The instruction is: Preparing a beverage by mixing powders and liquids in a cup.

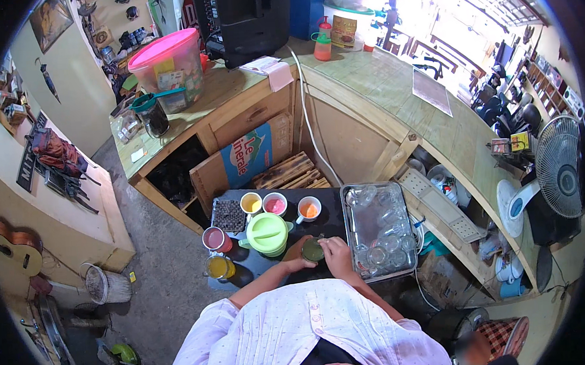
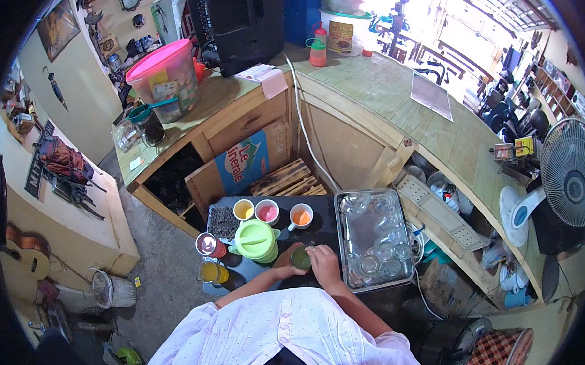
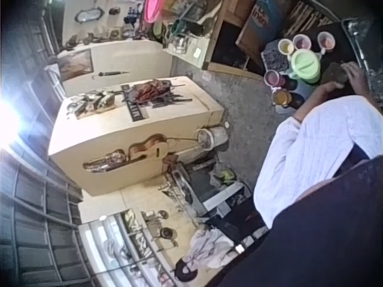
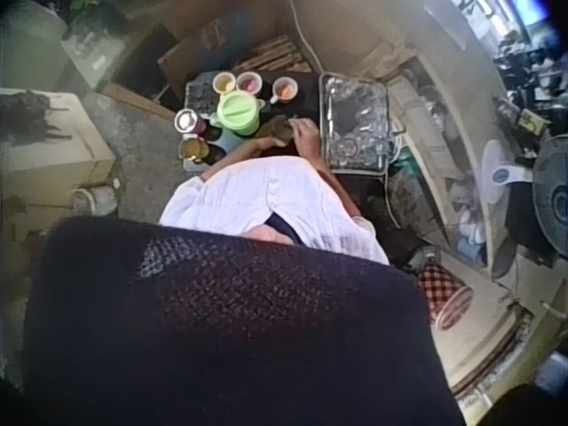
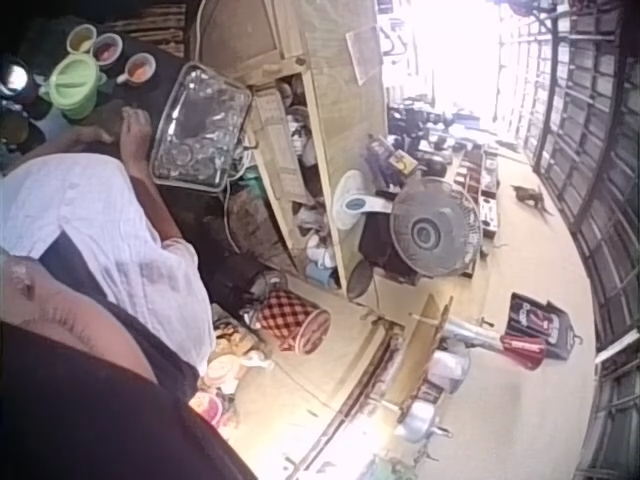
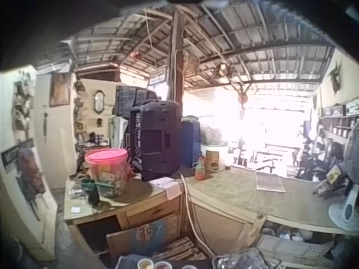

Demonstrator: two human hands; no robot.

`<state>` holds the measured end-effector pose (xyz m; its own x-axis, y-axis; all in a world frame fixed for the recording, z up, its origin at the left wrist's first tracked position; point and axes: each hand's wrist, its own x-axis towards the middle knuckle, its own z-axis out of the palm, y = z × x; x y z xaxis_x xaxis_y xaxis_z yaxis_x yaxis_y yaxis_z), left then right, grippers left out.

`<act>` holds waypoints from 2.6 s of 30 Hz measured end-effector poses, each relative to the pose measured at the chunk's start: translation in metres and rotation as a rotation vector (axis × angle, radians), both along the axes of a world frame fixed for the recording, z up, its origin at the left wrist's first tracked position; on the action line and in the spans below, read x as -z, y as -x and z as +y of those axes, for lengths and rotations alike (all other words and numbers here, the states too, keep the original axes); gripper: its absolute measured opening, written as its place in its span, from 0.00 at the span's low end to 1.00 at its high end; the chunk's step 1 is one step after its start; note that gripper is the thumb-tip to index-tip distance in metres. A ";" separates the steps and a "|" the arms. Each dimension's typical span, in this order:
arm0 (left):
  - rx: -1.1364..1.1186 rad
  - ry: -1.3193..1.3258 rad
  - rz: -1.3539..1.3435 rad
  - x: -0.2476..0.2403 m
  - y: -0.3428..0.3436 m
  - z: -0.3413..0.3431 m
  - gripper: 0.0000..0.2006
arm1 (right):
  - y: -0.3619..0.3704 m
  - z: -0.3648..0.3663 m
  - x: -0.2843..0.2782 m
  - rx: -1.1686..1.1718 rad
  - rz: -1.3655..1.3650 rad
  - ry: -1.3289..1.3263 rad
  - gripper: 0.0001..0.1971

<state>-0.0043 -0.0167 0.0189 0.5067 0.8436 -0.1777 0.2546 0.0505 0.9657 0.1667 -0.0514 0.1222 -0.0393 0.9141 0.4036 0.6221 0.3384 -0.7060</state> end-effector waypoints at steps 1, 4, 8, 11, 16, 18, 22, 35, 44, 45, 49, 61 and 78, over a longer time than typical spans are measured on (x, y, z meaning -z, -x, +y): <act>0.004 0.001 0.000 0.000 0.000 -0.001 0.52 | -0.002 -0.002 0.007 0.004 0.000 0.001 0.05; 0.009 0.028 -0.073 0.003 0.000 0.000 0.52 | 0.000 -0.004 0.011 -0.165 -0.015 0.053 0.04; -0.009 -0.019 -0.017 0.002 0.000 0.001 0.51 | -0.004 -0.002 0.006 -0.041 -0.130 0.065 0.04; 0.020 -0.020 -0.040 0.003 -0.001 0.003 0.50 | -0.004 -0.002 0.015 -0.195 -0.048 0.084 0.04; 0.009 -0.050 -0.038 0.005 0.000 0.002 0.49 | -0.004 -0.002 0.008 -0.039 -0.161 0.064 0.05; 0.000 -0.034 -0.033 0.004 0.002 -0.001 0.49 | -0.004 -0.005 0.011 -0.245 -0.073 0.093 0.05; 0.008 -0.018 -0.056 0.001 0.000 0.000 0.50 | -0.005 -0.001 0.009 -0.052 -0.114 -0.004 0.05; 0.018 0.034 -0.068 0.001 0.000 0.003 0.52 | 0.003 0.004 -0.006 -0.180 -0.013 -0.007 0.05; 0.004 -0.007 -0.062 -0.003 0.000 0.000 0.49 | -0.001 0.001 0.003 -0.126 -0.105 0.035 0.06; 0.010 -0.014 -0.042 0.001 0.001 0.003 0.49 | -0.003 0.003 0.005 -0.092 -0.206 0.093 0.05; 0.015 -0.057 -0.070 0.010 0.002 0.002 0.50 | 0.004 0.000 -0.007 -0.182 -0.019 0.027 0.05; 0.015 -0.020 -0.076 0.011 0.001 0.004 0.49 | -0.006 0.003 0.006 -0.221 -0.149 0.215 0.06; 0.020 0.000 -0.057 0.003 0.002 0.002 0.50 | -0.004 0.001 0.001 -0.123 -0.060 0.145 0.07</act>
